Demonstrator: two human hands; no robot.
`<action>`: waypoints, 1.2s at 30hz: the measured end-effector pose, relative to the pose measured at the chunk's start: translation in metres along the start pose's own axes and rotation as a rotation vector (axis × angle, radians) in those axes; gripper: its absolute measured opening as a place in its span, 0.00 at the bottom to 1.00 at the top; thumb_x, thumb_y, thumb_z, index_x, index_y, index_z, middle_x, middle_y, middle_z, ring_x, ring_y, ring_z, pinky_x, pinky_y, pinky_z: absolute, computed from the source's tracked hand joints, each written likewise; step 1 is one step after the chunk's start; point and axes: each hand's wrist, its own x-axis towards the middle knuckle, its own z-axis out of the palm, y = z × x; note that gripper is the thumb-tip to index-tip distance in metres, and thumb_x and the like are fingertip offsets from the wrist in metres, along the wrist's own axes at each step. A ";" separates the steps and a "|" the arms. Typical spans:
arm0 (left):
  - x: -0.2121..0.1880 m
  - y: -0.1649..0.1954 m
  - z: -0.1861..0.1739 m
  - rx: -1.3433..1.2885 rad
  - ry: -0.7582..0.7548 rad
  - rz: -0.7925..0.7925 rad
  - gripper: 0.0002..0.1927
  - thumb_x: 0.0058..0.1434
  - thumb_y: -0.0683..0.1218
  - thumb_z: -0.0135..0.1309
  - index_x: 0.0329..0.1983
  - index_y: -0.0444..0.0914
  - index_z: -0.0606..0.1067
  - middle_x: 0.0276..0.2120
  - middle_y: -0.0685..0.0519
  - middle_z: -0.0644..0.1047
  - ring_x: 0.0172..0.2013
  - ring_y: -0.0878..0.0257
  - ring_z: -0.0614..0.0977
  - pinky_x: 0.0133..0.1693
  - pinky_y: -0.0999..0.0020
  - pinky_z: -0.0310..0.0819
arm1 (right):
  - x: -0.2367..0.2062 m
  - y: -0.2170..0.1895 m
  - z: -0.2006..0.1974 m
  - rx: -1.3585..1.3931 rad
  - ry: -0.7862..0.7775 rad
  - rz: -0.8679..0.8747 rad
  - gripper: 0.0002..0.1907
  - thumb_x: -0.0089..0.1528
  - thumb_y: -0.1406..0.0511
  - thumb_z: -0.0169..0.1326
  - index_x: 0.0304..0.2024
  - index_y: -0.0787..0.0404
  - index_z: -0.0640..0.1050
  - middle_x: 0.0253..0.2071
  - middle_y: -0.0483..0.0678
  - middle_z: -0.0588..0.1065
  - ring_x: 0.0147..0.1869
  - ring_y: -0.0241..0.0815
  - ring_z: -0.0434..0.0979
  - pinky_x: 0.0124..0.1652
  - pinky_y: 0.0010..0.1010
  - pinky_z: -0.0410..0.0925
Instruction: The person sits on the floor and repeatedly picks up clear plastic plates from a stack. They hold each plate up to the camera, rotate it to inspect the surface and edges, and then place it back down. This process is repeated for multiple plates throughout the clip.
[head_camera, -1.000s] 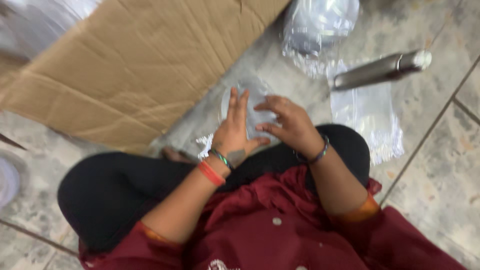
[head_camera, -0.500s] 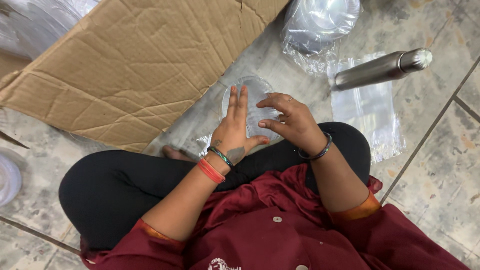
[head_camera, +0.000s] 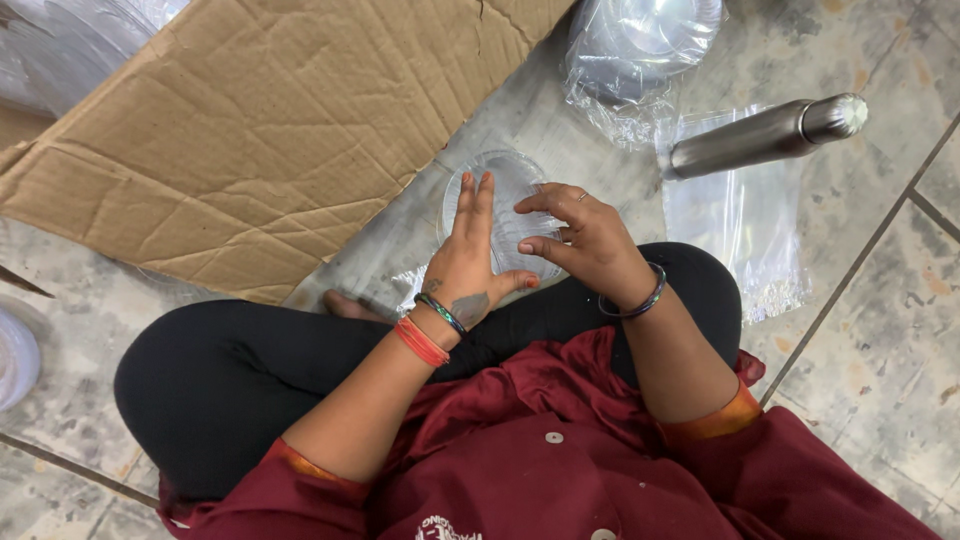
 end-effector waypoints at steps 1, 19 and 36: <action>0.000 -0.001 0.001 -0.013 0.015 0.013 0.73 0.38 0.60 0.76 0.77 0.42 0.39 0.76 0.34 0.44 0.63 0.37 0.71 0.48 0.56 0.79 | 0.000 0.000 0.000 -0.007 -0.001 0.006 0.24 0.57 0.62 0.68 0.54 0.57 0.78 0.58 0.52 0.75 0.70 0.50 0.72 0.46 0.34 0.79; 0.001 -0.008 0.004 -0.054 0.096 0.108 0.72 0.39 0.60 0.77 0.77 0.40 0.41 0.75 0.32 0.44 0.71 0.36 0.60 0.57 0.56 0.74 | -0.002 -0.005 -0.001 0.007 -0.020 -0.007 0.22 0.59 0.62 0.66 0.55 0.55 0.78 0.59 0.54 0.75 0.63 0.48 0.77 0.47 0.33 0.77; 0.001 -0.002 0.009 0.010 0.118 0.103 0.69 0.42 0.60 0.75 0.77 0.37 0.44 0.74 0.28 0.46 0.68 0.34 0.63 0.59 0.52 0.71 | 0.000 0.000 -0.003 -0.012 -0.061 -0.065 0.22 0.60 0.60 0.65 0.56 0.57 0.77 0.57 0.53 0.76 0.56 0.48 0.80 0.44 0.33 0.77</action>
